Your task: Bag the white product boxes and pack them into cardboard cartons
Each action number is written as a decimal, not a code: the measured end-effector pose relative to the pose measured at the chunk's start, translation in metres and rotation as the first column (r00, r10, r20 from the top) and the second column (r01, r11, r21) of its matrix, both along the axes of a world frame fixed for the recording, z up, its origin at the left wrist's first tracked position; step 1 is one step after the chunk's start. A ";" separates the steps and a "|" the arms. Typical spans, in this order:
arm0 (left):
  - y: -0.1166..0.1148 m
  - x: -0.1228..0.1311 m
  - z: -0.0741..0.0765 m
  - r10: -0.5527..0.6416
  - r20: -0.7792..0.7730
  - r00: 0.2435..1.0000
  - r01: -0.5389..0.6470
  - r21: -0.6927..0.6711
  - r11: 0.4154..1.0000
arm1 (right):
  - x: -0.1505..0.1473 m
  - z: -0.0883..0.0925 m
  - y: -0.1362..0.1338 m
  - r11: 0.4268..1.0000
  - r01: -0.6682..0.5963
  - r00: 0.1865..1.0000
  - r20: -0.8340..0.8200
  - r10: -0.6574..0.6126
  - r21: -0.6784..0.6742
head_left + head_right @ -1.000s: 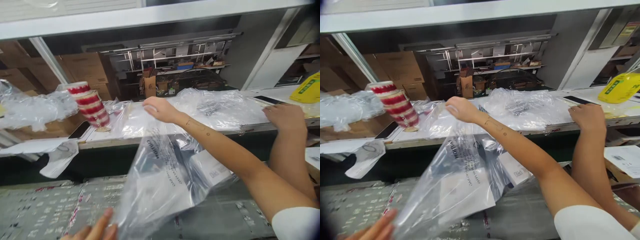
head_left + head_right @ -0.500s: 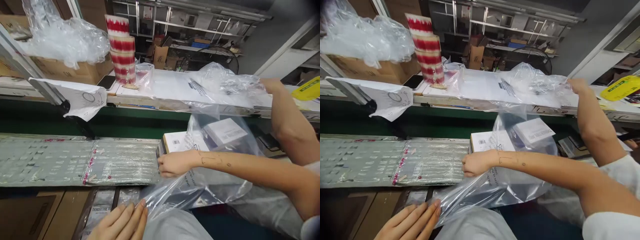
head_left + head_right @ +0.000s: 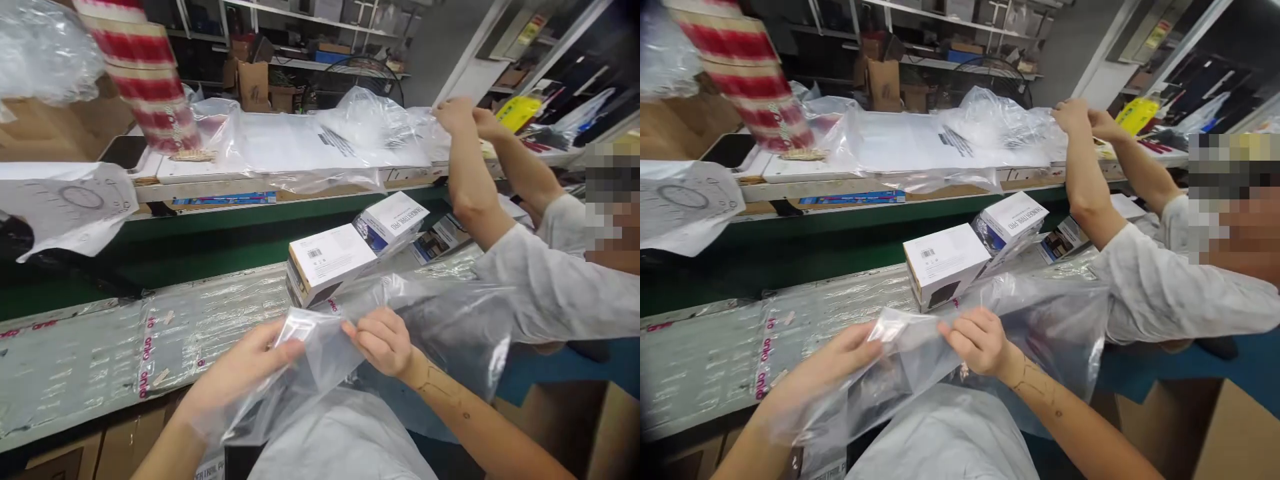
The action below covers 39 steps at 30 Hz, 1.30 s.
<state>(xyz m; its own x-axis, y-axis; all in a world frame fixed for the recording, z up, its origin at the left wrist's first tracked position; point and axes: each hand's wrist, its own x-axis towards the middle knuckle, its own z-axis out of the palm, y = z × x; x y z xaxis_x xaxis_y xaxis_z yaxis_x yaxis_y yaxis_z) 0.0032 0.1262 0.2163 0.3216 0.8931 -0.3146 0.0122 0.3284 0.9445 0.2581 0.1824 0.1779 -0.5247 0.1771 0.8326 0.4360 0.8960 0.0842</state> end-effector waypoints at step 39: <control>0.023 0.001 -0.041 0.843 -0.273 0.463 -0.861 0.086 0.501 | 0.010 -0.001 0.048 0.763 -0.471 0.845 -0.476 0.245 -0.443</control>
<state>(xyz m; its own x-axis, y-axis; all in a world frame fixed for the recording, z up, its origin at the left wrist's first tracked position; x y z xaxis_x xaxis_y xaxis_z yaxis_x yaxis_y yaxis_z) 0.0037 0.1496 0.1755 -0.6863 0.6569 -0.3123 -0.0791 0.3594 0.9298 0.2679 0.2307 0.1765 -0.3148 0.5046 0.8039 -0.0318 0.8409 -0.5403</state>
